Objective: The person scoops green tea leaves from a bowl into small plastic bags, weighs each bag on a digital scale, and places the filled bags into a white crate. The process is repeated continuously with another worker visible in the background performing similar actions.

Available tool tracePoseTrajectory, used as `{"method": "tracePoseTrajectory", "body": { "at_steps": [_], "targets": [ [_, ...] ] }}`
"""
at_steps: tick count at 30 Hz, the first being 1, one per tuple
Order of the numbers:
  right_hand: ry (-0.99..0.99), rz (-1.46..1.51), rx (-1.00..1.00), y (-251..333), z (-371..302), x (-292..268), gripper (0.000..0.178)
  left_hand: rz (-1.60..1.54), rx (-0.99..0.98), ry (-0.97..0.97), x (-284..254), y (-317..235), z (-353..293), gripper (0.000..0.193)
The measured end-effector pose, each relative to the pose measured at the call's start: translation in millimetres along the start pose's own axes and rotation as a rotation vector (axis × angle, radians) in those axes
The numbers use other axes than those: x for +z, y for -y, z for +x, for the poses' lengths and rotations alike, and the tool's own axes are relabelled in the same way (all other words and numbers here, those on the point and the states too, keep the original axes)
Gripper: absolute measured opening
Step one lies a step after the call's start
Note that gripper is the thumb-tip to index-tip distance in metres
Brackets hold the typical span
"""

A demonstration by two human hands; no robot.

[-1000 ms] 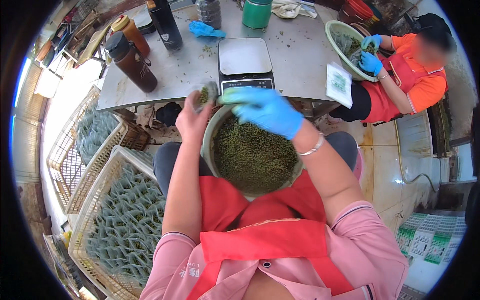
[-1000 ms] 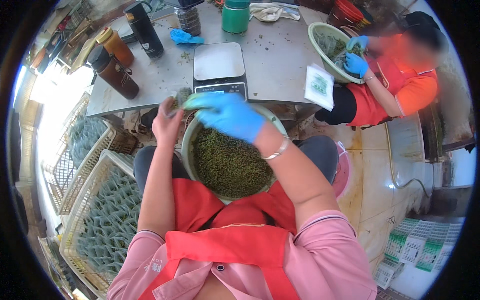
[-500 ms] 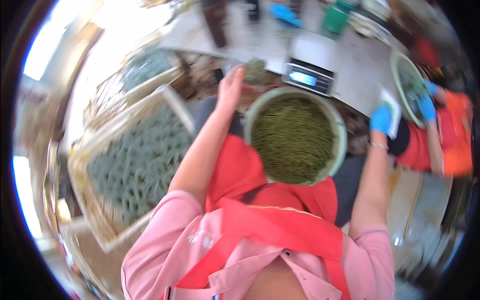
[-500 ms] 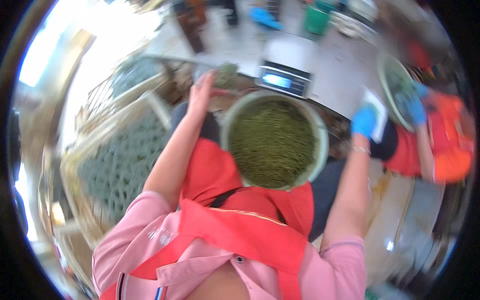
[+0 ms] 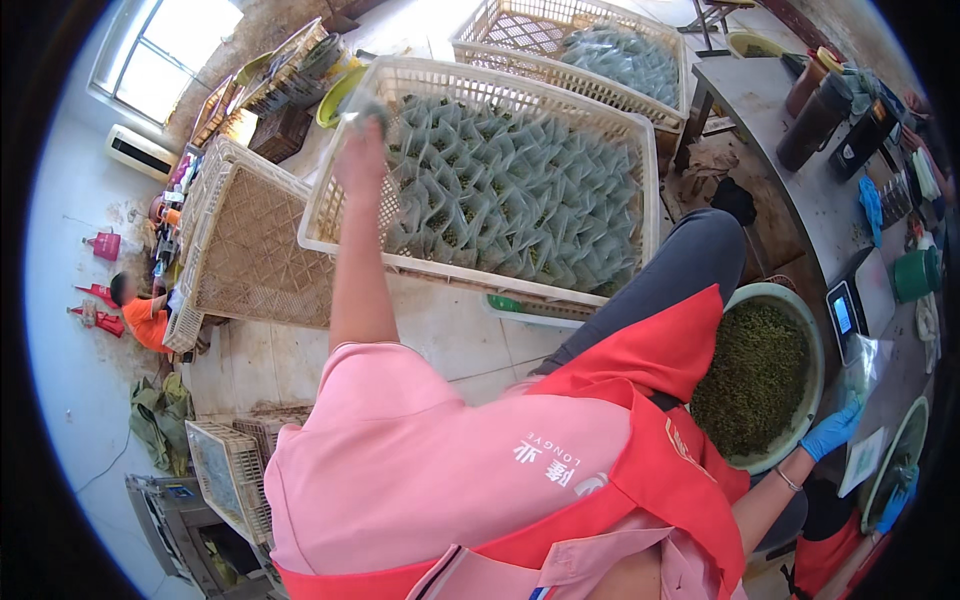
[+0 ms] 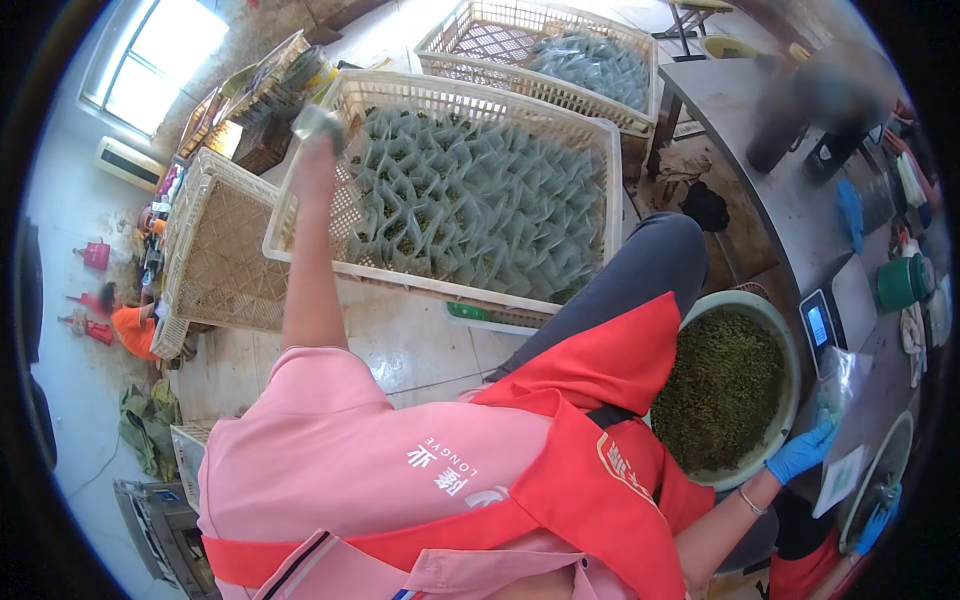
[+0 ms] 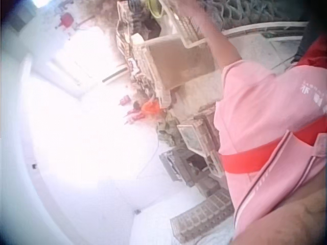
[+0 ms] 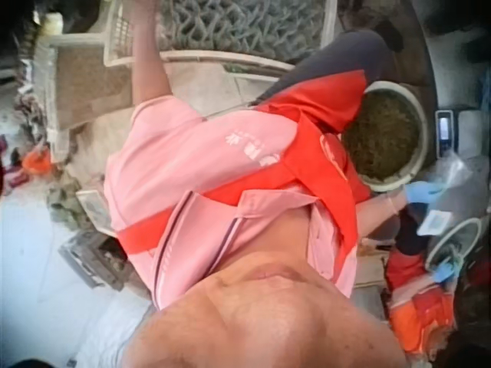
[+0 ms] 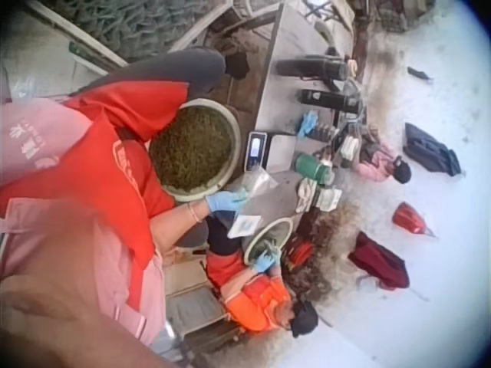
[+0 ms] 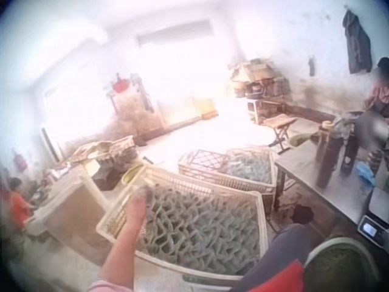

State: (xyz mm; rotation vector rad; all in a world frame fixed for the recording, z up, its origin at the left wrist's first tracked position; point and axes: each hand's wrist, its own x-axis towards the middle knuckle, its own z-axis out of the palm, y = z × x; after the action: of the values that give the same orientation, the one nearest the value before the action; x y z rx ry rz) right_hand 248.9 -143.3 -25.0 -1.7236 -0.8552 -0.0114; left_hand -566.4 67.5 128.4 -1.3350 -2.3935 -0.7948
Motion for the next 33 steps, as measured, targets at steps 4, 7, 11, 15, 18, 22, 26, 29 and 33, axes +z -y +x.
{"method": "tracePoseTrajectory", "body": {
  "at_steps": [4, 7, 11, 15, 18, 22, 26, 29, 33],
  "targets": [
    [0.131, -0.011, -0.086, 58, -20, 25, 0.038, 0.166, -0.192, 0.206, 28, 80, 36, 0.056],
    [0.244, 0.158, -0.069, 72, -22, 28, 0.038, 0.296, -0.291, 0.330, 46, 84, 26, 0.047],
    [0.239, 0.110, -0.037, 83, -27, 22, 0.037, 0.393, -0.147, 0.541, 76, 80, 5, 0.041],
    [0.270, 0.001, -0.028, 80, -38, 24, 0.035, 0.027, -0.023, 0.787, 89, 81, -1, 0.048],
    [0.294, 0.101, 0.015, 88, -51, 37, 0.033, 0.023, 0.143, 0.566, 98, 113, 20, 0.059],
    [0.417, 0.951, 0.513, 110, -60, 41, 0.034, -0.540, 0.399, 0.198, 50, -72, -64, 0.042],
    [0.528, 1.173, 0.686, 137, -64, 46, 0.037, -0.943, 0.439, 1.066, 17, -244, -200, 0.033],
    [0.637, 1.121, 0.618, 146, -69, 38, 0.038, -1.164, 0.586, 1.615, 2, -325, -267, 0.035],
    [0.596, 0.892, 0.610, 133, -72, 26, 0.038, -1.108, 0.603, 1.926, 5, -367, -310, 0.030]
  ]
}}
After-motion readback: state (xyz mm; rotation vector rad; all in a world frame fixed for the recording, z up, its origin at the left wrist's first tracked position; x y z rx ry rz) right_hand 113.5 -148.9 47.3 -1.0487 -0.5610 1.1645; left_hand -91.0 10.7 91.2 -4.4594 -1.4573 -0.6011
